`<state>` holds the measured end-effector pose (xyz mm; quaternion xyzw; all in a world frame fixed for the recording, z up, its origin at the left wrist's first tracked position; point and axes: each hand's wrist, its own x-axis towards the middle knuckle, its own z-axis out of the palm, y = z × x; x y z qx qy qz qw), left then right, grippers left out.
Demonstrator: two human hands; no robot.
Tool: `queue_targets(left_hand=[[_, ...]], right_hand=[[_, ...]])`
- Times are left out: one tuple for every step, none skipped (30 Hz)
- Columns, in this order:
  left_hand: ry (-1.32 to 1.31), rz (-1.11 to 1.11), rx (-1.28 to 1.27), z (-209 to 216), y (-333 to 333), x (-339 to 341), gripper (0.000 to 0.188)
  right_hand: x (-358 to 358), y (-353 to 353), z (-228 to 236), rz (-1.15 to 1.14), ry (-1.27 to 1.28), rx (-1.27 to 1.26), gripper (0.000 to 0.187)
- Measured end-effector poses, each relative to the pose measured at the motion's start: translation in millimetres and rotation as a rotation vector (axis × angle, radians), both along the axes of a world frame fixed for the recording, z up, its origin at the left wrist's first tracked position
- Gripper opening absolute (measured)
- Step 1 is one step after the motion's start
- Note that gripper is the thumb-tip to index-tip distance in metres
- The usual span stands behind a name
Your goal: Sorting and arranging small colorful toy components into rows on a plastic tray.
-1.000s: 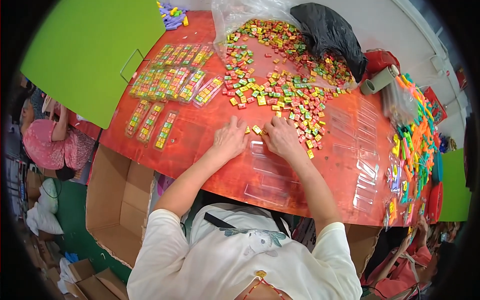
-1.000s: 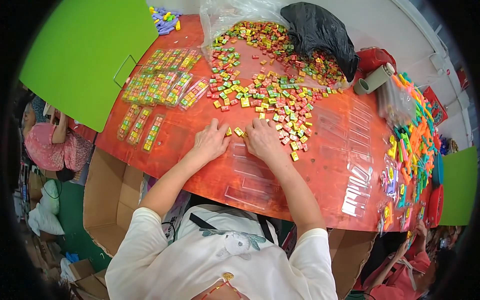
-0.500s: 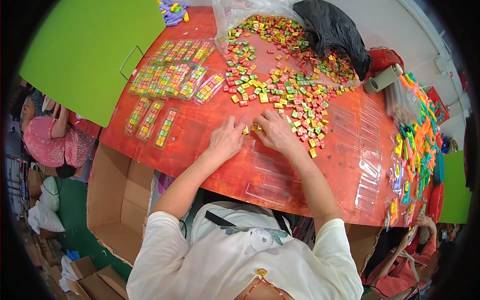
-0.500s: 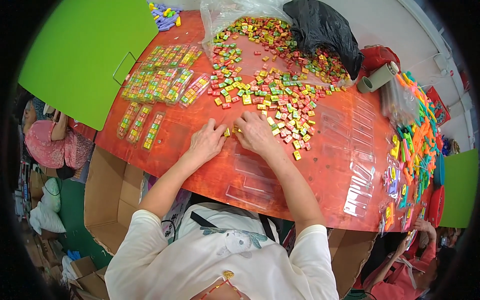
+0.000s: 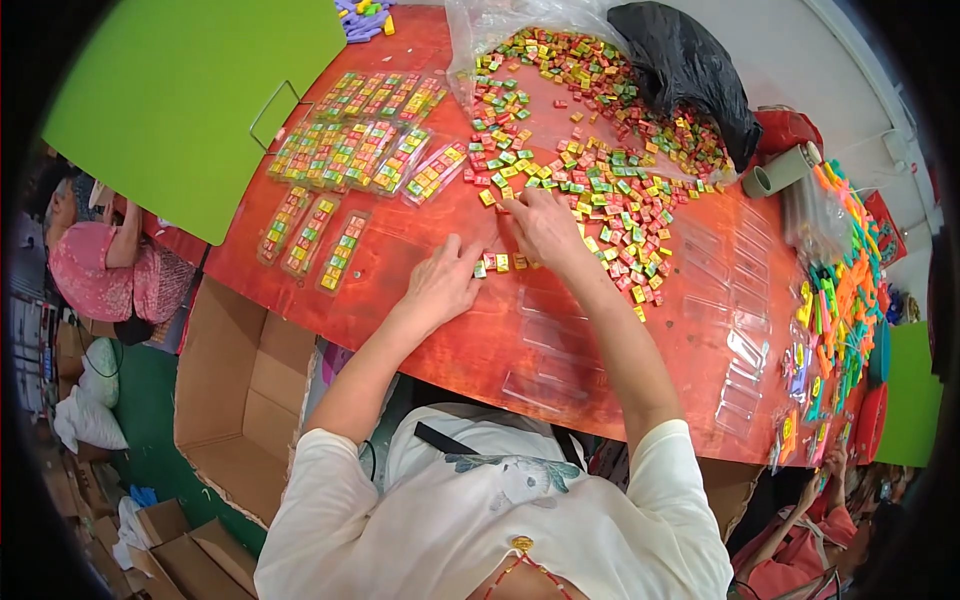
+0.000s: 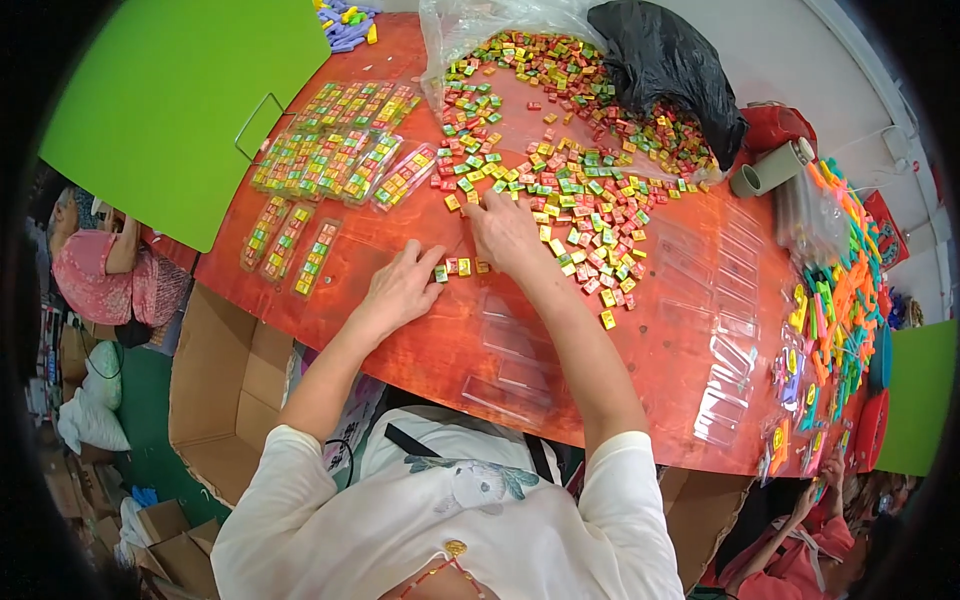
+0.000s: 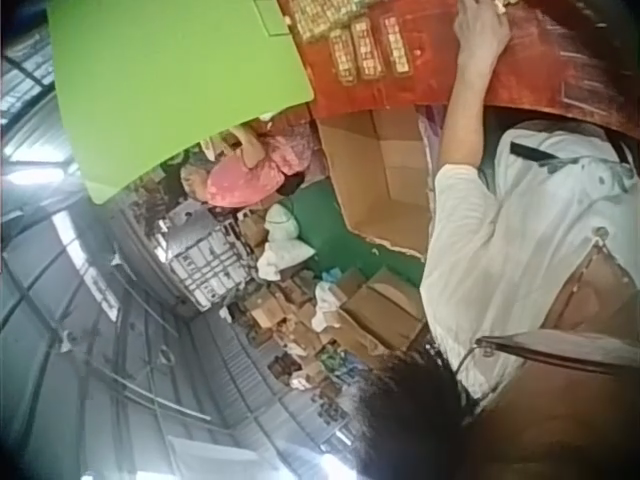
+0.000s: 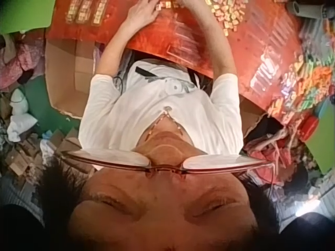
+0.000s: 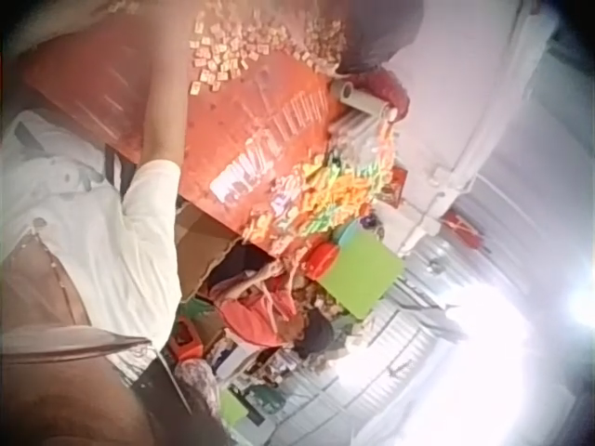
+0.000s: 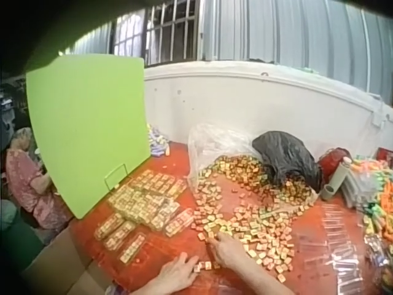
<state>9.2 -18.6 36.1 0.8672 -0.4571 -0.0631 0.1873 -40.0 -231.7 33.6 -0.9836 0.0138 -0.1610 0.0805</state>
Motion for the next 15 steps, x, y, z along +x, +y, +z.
queue_targets(left_hand=[[0.0, -0.01, 0.007, 0, 0, 1, 0.052], [0.001, -0.01, 0.008, -1, -1, 0, 0.052], [-0.009, -0.012, 0.022, -2, -1, 0, 0.051], [-0.018, -0.016, 0.034, -2, -2, 0, 0.051], [-0.015, -0.018, 0.032, -3, -3, 2, 0.051], [-0.02, -0.026, 0.035, -4, -3, 2, 0.049], [-0.025, -0.036, 0.037, -5, -4, 3, 0.048], [-0.019, -0.036, 0.035, -7, -4, 4, 0.048], [-0.016, -0.046, 0.034, -8, -7, 5, 0.046], [-0.013, -0.056, 0.033, -9, -9, 5, 0.044], [-0.009, -0.062, 0.029, -9, -10, 4, 0.044], [0.005, -0.049, 0.008, -9, -9, 3, 0.043], [0.018, -0.035, -0.013, -8, -9, 3, 0.042], [0.02, -0.035, -0.017, -7, -9, 1, 0.042], [0.007, -0.036, -0.011, -7, -10, -1, 0.043]], right_hand=[[4, -2, -4, 0.002, 0.001, 0.002, 0.028], [7, -7, -10, 0.007, 0.005, -0.014, 0.028], [9, -8, -12, 0.016, 0.009, -0.031, 0.029], [6, -9, -15, 0.0, -0.017, -0.037, 0.025], [2, -12, -16, -0.003, -0.014, -0.039, 0.025], [-3, -14, -17, 0.01, -0.035, -0.07, 0.021], [-8, -15, -18, 0.02, -0.057, -0.102, 0.018], [-14, -16, -19, 0.014, -0.015, -0.055, 0.014], [-20, -17, -18, 0.008, -0.009, -0.06, 0.014], [-25, -18, -17, -0.029, 0.038, -0.023, 0.015], [-30, -19, -17, -0.066, 0.084, 0.015, 0.015], [-34, -20, -17, -0.031, 0.0, 0.01, 0.015], [-38, -21, -16, -0.032, 0.002, 0.006, 0.015], [-41, -23, -15, -0.052, 0.039, 0.014, 0.015], [-45, -23, -14, -0.071, 0.077, 0.023, 0.014]])
